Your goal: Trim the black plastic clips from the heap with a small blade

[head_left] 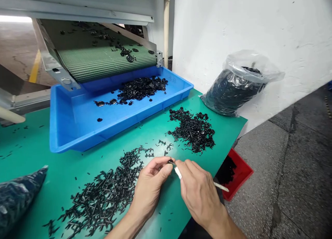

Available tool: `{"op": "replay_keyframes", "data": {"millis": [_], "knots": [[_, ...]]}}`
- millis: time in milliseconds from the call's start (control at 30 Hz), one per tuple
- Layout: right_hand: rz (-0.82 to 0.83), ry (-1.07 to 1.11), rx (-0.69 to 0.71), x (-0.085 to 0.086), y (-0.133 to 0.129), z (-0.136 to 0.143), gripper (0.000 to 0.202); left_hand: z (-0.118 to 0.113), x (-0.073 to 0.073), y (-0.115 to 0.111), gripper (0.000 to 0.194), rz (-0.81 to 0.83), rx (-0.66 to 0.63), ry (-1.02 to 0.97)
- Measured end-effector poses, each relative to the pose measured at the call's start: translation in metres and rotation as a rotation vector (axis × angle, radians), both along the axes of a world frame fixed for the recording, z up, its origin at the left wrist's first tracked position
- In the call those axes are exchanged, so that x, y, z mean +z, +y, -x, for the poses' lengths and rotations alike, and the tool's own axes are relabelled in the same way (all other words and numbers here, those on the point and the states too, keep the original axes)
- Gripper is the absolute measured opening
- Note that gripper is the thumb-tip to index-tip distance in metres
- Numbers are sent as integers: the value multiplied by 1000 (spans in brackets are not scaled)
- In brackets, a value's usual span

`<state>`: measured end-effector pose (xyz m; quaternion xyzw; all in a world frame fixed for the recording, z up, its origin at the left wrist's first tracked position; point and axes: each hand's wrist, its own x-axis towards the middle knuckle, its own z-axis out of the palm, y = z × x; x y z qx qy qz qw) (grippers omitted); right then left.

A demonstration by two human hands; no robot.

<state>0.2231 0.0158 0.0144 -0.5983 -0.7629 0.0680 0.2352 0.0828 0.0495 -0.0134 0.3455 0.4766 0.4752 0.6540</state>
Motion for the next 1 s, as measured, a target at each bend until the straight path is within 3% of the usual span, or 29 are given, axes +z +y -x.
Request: {"op": "replay_keyframes", "data": {"millis": [300, 400, 533, 733, 1000], "knots": [[70, -3, -11, 3, 2, 0, 24, 0, 0, -1, 20, -108, 2, 163], [226, 75, -18, 6, 9, -4, 23, 0, 2, -1, 18, -120, -31, 201], [448, 148, 85, 8, 26, -15, 24, 1, 4, -3, 19, -117, -65, 251], [307, -63, -79, 17, 54, -31, 25, -1, 3, -4, 26, -32, 12, 213], [210, -248, -32, 20, 122, -4, 22, 0, 0, -2, 21, 41, 13, -75]]}}
